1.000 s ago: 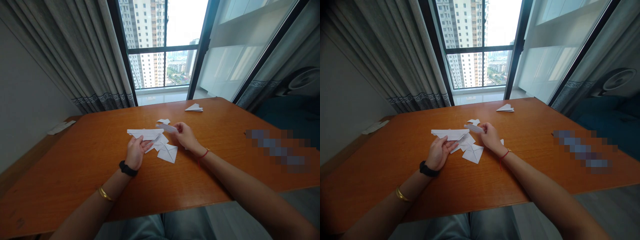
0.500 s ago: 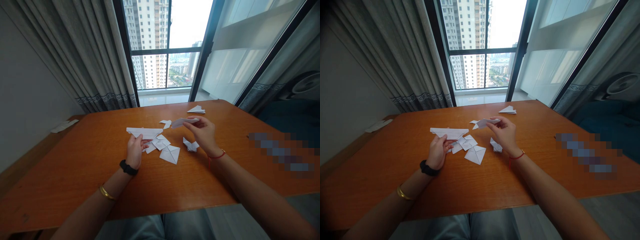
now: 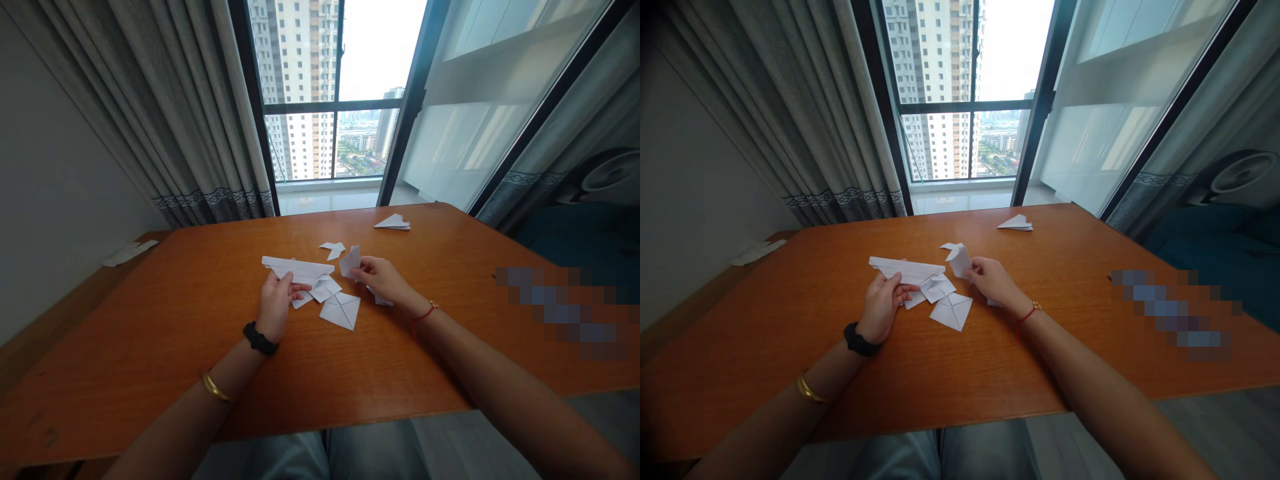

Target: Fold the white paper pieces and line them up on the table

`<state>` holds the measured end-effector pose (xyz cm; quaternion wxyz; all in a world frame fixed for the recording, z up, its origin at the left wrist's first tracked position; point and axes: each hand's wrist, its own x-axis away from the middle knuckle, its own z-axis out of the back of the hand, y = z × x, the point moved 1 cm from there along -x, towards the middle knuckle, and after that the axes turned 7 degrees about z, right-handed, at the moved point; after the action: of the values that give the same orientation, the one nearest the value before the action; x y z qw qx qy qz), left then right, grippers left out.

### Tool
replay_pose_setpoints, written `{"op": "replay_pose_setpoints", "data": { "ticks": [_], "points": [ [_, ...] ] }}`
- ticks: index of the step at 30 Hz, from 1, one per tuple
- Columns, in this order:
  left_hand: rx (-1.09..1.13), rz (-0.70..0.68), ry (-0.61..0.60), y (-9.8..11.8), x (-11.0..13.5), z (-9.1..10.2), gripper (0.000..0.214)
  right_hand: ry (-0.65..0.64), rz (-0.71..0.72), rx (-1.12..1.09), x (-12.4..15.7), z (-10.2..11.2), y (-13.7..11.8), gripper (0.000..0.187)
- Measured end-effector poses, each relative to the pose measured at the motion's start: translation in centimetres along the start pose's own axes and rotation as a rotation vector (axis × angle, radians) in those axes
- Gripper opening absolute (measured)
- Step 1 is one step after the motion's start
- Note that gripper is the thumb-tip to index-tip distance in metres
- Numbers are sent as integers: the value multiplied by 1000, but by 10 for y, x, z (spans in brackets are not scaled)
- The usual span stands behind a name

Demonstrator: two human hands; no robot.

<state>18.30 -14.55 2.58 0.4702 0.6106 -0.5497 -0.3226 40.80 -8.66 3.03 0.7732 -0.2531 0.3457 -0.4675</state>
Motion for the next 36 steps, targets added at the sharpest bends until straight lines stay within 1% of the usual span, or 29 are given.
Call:
{"op": "replay_pose_setpoints", "data": {
  "ticks": [1, 3, 5, 6, 7, 10, 11, 13, 15, 18, 21, 23, 25, 28, 29, 30, 32, 34, 36],
  "points": [
    [-2, 3, -6, 0, 0, 0, 20, 15, 3, -62, -1, -1, 1, 21],
    [-30, 28, -35, -1, 1, -2, 20, 96, 42, -263, -1, 0, -2, 25],
    [-86, 89, -96, -3, 3, -4, 18, 148, 72, -477, 2, 0, -10, 37],
    [-115, 130, -139, -4, 5, -5, 17, 140, 76, -539, 4, -1, -15, 41],
    [-137, 172, -184, -6, 8, -6, 17, 108, 77, -554, 7, -2, -20, 42],
    [-148, 262, -324, -10, 15, -10, 21, -20, 100, -406, 16, -8, -33, 32],
    [-138, 274, -370, -11, 17, -11, 25, -39, 111, -346, 19, -11, -36, 30],
    [-119, 278, -439, -12, 19, -13, 31, -32, 125, -267, 23, -15, -38, 31],
    [-110, 273, -474, -12, 19, -13, 36, -25, 138, -223, 25, -18, -38, 33],
    [-101, 267, -478, -12, 17, -13, 40, -44, 163, -142, 27, -21, -38, 36],
    [-89, 258, -475, -13, 16, -12, 40, -12, 199, -104, 29, -21, -38, 38],
    [-87, 259, -465, -13, 16, -12, 37, 15, 211, -121, 29, -21, -38, 35],
    [-87, 266, -430, -12, 16, -12, 33, 79, 198, -147, 28, -18, -38, 31],
    [-88, 267, -360, -10, 16, -12, 29, 213, 170, -219, 28, -13, -39, 29],
    [-88, 264, -347, -9, 17, -12, 28, 221, 170, -260, 28, -12, -39, 29],
    [-89, 264, -344, -9, 17, -12, 28, 200, 173, -297, 28, -12, -40, 30],
    [-87, 276, -364, -8, 17, -13, 30, 112, 189, -308, 30, -14, -42, 31],
    [-78, 295, -399, -8, 17, -13, 34, 45, 206, -206, 32, -19, -43, 31],
    [-74, 305, -440, -9, 17, -13, 38, 36, 218, -68, 34, -23, -42, 30]
  ]
}}
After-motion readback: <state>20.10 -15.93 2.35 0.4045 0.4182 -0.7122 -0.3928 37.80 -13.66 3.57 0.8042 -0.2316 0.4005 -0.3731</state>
